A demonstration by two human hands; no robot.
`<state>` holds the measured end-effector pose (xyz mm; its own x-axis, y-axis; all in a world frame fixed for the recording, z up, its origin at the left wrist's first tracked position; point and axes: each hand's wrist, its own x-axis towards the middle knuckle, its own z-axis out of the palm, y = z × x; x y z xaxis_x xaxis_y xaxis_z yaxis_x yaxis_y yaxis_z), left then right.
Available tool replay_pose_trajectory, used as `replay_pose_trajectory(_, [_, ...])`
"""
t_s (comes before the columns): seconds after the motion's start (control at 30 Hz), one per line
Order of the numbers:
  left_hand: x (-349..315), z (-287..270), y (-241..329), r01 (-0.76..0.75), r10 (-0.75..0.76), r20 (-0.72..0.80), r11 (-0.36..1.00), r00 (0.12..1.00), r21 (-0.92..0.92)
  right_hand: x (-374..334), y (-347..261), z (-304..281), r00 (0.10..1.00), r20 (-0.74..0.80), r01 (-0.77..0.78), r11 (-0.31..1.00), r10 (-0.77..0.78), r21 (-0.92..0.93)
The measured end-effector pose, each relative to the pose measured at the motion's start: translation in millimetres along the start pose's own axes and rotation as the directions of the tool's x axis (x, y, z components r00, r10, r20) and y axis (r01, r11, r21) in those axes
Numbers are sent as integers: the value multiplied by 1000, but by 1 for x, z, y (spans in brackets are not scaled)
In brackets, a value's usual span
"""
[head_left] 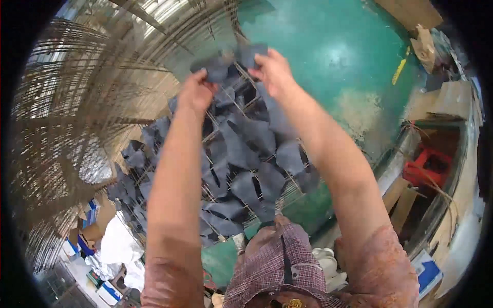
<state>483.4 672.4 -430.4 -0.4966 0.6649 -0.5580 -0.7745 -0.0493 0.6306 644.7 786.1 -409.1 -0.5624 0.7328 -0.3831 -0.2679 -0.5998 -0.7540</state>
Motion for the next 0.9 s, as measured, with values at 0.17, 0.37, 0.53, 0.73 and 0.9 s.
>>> replay_pose_trajectory(0.17, [59,-20,-31,-5,16,-72,989,997,148,50,56,-24,988,-148,-48,992,31,-113])
replay_pose_trajectory(0.37, [56,-77,-73,42,0,-364,993,931,107,13,111,-53,942,-49,-334,920,332,-204])
replay_pose_trajectory(0.53, [-8,-75,-70,2,19,-323,998,946,64,-84,93,-91,909,7,-413,902,418,-126])
replay_pose_trajectory(0.73, [-29,-98,-58,118,-76,-391,990,917,82,-129,80,-97,864,-66,-502,848,499,-171])
replay_pose_trajectory(0.9, [21,-89,-44,62,96,-261,842,960,536,-36,79,-68,989,-31,-147,948,144,-284])
